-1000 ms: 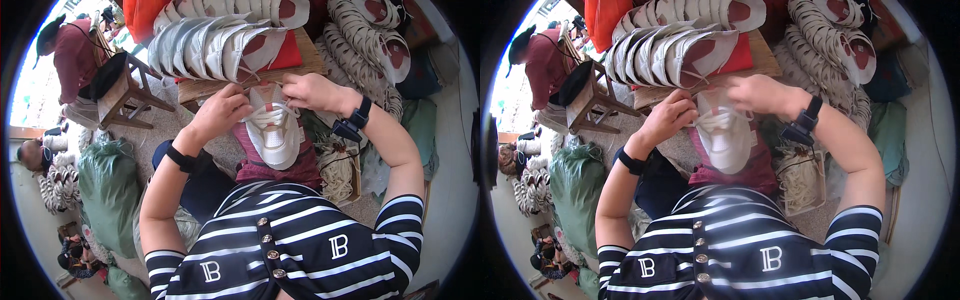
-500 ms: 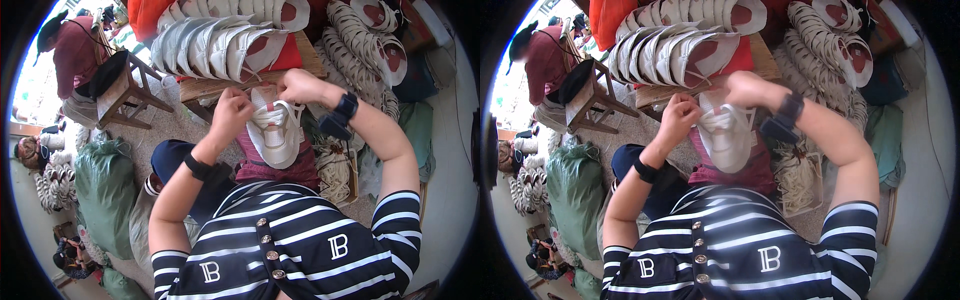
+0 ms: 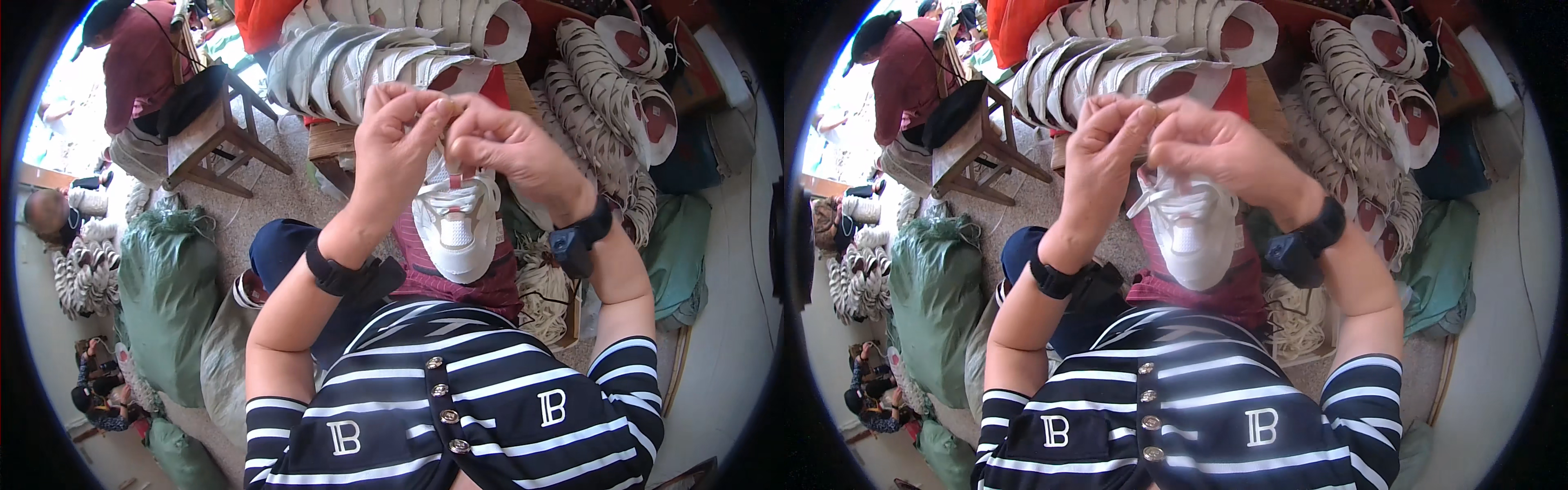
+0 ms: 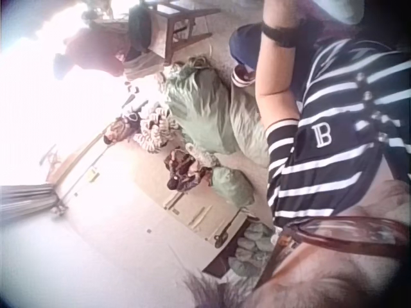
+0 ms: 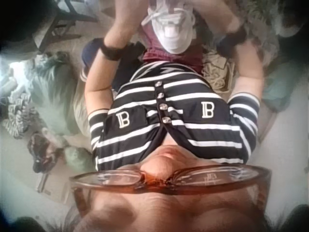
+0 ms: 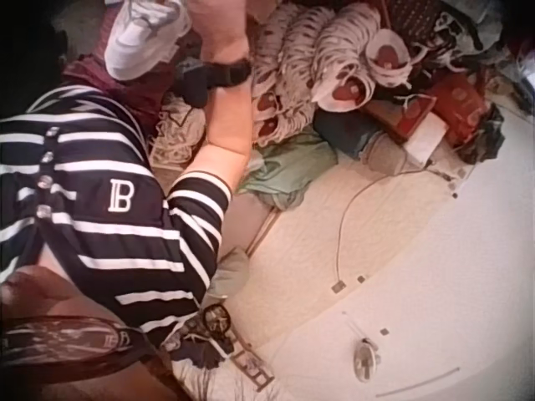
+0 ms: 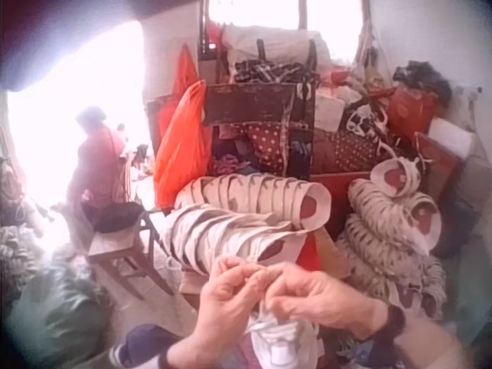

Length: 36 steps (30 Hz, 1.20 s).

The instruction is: The person sits on the floor and laces a white sneaker by hand. They thread the laces through the eyelets, pull them tight, and tie a knot. The person then picks up a second shoe and begins the same lacing process.

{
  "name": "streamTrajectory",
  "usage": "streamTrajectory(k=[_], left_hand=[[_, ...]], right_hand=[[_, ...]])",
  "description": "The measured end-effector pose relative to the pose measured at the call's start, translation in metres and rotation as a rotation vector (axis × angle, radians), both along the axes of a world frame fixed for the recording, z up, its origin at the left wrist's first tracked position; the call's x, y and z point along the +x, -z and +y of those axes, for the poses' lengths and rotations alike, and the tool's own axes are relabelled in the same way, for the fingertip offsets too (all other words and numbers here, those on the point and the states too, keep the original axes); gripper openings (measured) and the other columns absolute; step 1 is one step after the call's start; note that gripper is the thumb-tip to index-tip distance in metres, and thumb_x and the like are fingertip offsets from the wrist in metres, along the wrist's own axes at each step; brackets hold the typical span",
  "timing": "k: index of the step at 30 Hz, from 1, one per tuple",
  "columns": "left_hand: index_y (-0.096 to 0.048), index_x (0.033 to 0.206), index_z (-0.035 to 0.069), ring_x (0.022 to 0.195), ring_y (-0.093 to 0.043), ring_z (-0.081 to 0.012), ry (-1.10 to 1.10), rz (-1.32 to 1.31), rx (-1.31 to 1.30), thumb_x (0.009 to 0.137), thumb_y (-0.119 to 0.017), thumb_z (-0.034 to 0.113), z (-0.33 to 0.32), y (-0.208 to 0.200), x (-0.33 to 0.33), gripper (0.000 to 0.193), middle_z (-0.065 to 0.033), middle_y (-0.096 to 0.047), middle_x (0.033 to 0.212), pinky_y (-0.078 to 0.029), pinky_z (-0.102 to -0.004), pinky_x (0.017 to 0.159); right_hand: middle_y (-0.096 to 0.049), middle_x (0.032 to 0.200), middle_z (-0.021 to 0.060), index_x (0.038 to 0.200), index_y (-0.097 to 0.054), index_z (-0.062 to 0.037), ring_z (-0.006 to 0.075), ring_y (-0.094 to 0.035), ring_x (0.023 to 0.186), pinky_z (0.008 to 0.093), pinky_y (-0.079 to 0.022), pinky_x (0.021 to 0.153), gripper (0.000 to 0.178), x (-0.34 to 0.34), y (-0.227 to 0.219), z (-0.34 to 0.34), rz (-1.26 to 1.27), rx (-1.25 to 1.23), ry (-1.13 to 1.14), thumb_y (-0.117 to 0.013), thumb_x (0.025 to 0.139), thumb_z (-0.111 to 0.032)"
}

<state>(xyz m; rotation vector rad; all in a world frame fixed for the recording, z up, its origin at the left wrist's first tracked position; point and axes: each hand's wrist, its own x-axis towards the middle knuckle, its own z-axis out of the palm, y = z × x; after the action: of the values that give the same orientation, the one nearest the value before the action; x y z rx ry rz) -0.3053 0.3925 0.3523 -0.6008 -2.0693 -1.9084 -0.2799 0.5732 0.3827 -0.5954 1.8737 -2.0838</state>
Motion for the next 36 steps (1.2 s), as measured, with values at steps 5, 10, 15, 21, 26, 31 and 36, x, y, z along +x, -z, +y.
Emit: streamTrajectory(k=[5,10,15,21,26,31,36], left_hand=[[-0.059,0.119,-0.001,0.084,-0.056,-0.0074,0.202,-0.427,0.433,0.104,-0.057,0.019,0.001,0.029,0.014,0.025,-0.0035,-0.062,0.102,-0.046,-0.021,0.074],[-0.061,0.114,0.0,0.082,-0.056,-0.0048,0.217,-0.457,0.303,0.106,-0.051,0.018,0.027,0.048,0.045,0.022,-0.0018,-0.065,0.095,-0.045,-0.0209,0.072],[-0.064,0.109,0.002,0.074,-0.053,-0.0038,0.328,-0.522,0.311,0.105,-0.053,0.019,0.012,0.035,0.042,0.021,0.0004,-0.065,0.087,-0.043,-0.0193,0.067],[-0.067,0.106,0.003,0.059,-0.037,-0.0037,0.085,-0.593,0.469,0.103,-0.056,0.018,-0.062,0.072,0.009,0.019,0.006,-0.047,0.068,-0.03,-0.0205,0.054],[-0.068,0.106,0.001,0.057,-0.036,-0.0035,0.066,-0.754,0.342,0.104,-0.055,0.02,-0.086,0.092,0.012,0.023,0.0052,-0.046,0.068,-0.029,-0.0201,0.052],[-0.071,0.108,0.002,0.058,-0.036,-0.0022,0.064,-0.754,0.162,0.104,-0.057,0.025,-0.07,0.102,0.013,0.027,0.0068,-0.046,0.068,-0.029,-0.0199,0.052],[-0.071,0.108,0.002,0.056,-0.033,-0.0017,0.134,-0.725,0.01,0.104,-0.057,0.028,-0.053,0.091,0.016,0.03,0.0092,-0.041,0.062,-0.028,-0.0206,0.052]], right_hand=[[-0.064,0.093,-0.002,0.1,-0.068,-0.0023,0.0068,-0.06,0.087,0.0233,-0.049,0.081,0.012,-0.005,0.005,0.002,-0.092,0.121,0.099,-0.064,0.098,-0.013],[-0.064,0.091,-0.0019,0.103,-0.07,-0.002,0.0056,-0.058,0.083,0.0225,-0.048,0.077,0.017,-0.013,0.023,0.003,0.198,0.168,0.241,-0.062,0.1,-0.016],[-0.069,0.093,0.0029,0.117,-0.064,-0.0021,0.0038,-0.057,0.071,0.02,-0.047,0.067,0.022,-0.01,0.026,0.004,-0.217,-0.248,0.246,-0.055,0.103,-0.015],[-0.069,0.093,0.0098,0.135,-0.046,0.0023,0.002,-0.05,0.058,0.0161,-0.041,0.053,0.037,-0.006,0.063,0.068,-0.254,-0.155,0.447,-0.052,0.101,-0.01],[-0.069,0.089,0.0085,0.132,-0.044,0.0029,0.0019,-0.047,0.057,0.017,-0.038,0.051,0.036,0.012,0.078,0.1,-0.154,0.083,0.641,-0.053,0.1,-0.012],[-0.069,0.084,0.0036,0.106,-0.06,-0.0014,0.0029,-0.055,0.063,0.0204,-0.045,0.056,0.01,0.031,0.093,0.064,-0.044,0.473,0.487,-0.057,0.099,-0.009],[-0.069,0.076,0.0058,0.096,-0.062,0.0011,0.0078,-0.064,0.068,0.0265,-0.05,0.059,0.009,0.031,0.104,0.06,0.17,0.691,0.493,-0.059,0.096,-0.007]])
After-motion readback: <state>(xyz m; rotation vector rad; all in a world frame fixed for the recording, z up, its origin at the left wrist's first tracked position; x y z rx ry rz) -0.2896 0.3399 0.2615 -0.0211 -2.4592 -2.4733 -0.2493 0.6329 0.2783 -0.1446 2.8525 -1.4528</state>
